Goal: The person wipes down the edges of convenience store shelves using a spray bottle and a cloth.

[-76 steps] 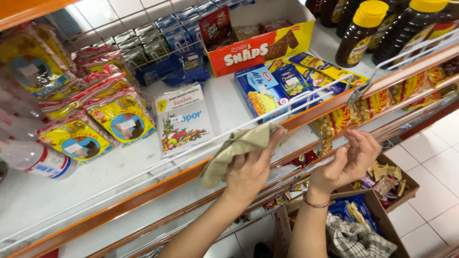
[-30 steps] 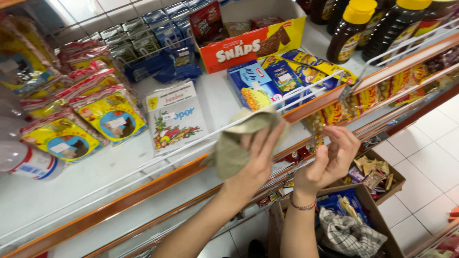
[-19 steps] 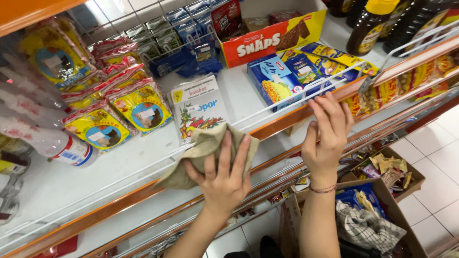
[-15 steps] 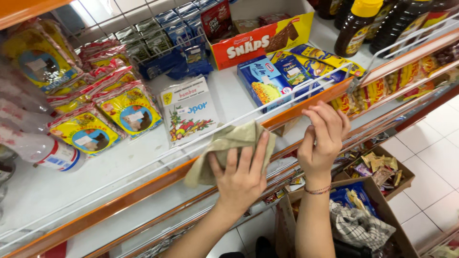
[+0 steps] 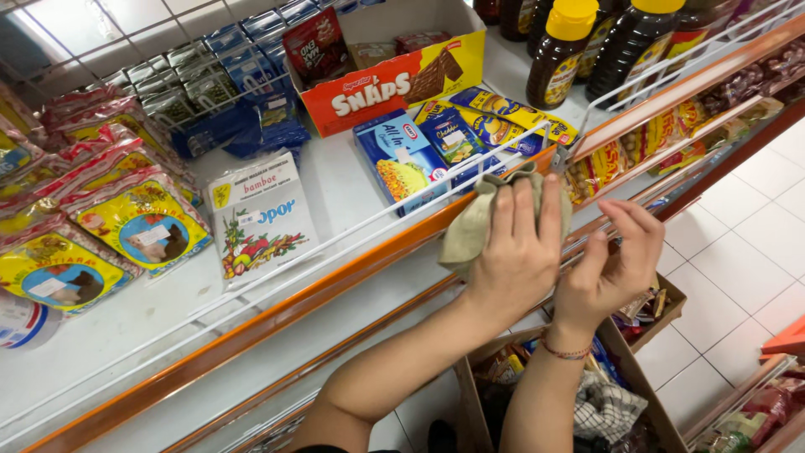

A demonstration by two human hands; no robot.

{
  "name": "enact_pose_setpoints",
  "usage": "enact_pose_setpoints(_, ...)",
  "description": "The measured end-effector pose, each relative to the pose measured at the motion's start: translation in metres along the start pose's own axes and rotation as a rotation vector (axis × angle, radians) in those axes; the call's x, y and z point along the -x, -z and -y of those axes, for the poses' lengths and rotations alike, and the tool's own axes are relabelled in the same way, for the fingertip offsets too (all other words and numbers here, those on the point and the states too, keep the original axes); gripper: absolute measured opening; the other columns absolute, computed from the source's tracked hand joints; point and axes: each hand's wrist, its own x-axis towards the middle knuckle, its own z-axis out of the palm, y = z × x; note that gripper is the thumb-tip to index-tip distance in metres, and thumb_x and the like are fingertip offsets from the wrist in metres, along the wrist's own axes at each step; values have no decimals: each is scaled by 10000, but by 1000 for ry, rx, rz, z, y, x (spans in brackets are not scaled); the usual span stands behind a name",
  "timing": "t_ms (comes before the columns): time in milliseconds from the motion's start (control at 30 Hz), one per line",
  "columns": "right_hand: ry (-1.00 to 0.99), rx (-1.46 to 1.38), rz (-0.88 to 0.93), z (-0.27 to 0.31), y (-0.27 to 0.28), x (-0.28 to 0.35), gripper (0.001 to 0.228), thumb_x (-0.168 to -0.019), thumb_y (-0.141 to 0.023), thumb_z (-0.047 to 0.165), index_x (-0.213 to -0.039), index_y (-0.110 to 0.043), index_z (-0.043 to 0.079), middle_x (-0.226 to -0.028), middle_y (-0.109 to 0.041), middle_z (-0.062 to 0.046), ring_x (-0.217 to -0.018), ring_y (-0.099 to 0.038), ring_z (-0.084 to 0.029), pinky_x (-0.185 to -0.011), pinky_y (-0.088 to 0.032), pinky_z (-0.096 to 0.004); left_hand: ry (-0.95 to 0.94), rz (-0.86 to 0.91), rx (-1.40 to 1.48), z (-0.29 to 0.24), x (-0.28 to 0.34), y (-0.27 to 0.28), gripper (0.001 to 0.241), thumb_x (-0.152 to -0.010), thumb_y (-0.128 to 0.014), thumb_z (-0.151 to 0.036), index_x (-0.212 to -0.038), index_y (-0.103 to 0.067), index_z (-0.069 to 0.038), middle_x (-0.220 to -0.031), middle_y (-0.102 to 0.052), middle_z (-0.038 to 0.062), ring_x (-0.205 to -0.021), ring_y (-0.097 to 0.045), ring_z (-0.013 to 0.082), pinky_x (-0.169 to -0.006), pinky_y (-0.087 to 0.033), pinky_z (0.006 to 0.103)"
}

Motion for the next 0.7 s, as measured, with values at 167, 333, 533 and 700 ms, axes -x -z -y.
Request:
enact_pose_setpoints(167,-63,-39,-116,-20,4,0,216,-962,-529,-70,-1124,-671,-62,-1168,-617,-160,-1118,-601,-242,-1004,-497,-319,-46,-26,25,-22,-26,-34,556,-935,-538,-214,-1379,-548,121,-1265,-585,292,-1205,-559,393,-1120,-469,406)
enact_pose_setpoints(333,-105,-91,-177,-31,9,-4,219,-955,-518,-43,-1122,-656,-71,-1178,-596,-137,-1085,-585,-200,-935,-482,-285,-51,-66,285,-38,-53,-61,548,-951,-535,-188,-1429,-541,79,-1271,-591,239,-1225,-570,360,-1079,-469,363)
enact_pose_setpoints(533,-161,-210,-258,-34,15,-9,225,-1003,-486,19,-1161,-620,-68,-1139,-604,-101,-1029,-618,-170,-946,-538,-291,-126,-146,380,-17,-19,-4,521,-1012,-571,-214,-1491,-564,-12,-1361,-583,183,-1293,-556,315,-1116,-453,448)
enact_pose_setpoints(700,-123,-274,-219,-31,1,-6,237,-969,-488,5,-1136,-634,-79,-1171,-593,-130,-1064,-622,-189,-970,-553,-311,9,-173,-165,37,31,38,533,-983,-567,-255,-1506,-564,-150,-1512,-499,152,-1372,-474,325,-1122,-220,622)
